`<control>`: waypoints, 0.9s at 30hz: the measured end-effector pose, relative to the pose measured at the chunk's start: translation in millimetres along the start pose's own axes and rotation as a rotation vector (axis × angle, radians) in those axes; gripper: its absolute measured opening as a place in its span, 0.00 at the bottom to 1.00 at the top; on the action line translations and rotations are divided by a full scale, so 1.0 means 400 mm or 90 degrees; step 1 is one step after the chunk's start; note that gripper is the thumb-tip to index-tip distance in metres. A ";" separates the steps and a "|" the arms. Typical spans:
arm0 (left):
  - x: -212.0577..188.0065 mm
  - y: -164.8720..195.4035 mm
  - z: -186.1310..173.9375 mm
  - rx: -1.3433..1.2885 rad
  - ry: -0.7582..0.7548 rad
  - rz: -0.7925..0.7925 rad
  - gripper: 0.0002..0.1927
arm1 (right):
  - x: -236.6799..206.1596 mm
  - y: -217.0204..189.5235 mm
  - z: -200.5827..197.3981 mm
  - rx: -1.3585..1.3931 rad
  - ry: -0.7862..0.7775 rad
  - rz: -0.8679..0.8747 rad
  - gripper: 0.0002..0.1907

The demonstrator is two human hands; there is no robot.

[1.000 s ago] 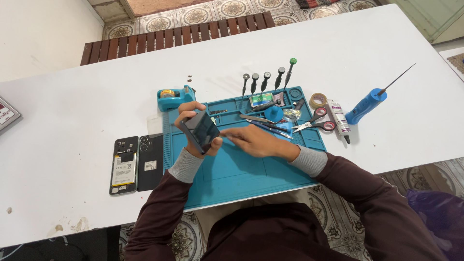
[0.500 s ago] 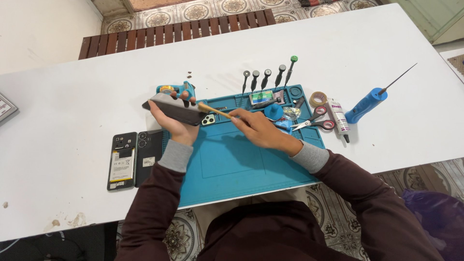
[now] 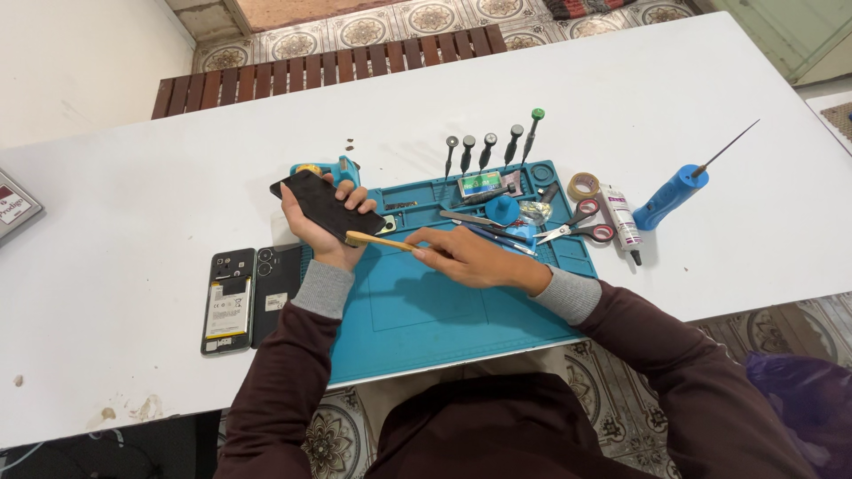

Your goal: The person removes a camera module from a disassembled smartphone, then uses a screwdriver to fasten it into a different phone chassis. Afterward, they use a wooden stick to wipe the screen and edges of a separate smartphone. The clip ends before the device is fully reassembled.

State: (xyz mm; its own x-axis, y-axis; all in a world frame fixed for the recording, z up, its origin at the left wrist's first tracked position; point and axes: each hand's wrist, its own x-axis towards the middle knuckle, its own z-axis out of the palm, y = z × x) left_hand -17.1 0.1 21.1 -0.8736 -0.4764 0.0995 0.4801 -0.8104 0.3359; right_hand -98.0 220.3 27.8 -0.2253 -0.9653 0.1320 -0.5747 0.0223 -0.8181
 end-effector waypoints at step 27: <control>-0.007 0.012 -0.004 -0.079 -0.125 -0.131 0.41 | 0.007 0.044 -0.040 0.015 0.135 0.080 0.19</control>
State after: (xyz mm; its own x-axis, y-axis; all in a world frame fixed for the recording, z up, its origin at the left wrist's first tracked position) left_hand -12.1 -2.8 20.8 -0.9464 -0.2329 0.2239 0.2870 -0.9244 0.2512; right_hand -121.2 222.3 22.6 -0.4549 -0.8794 0.1408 -0.5135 0.1298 -0.8482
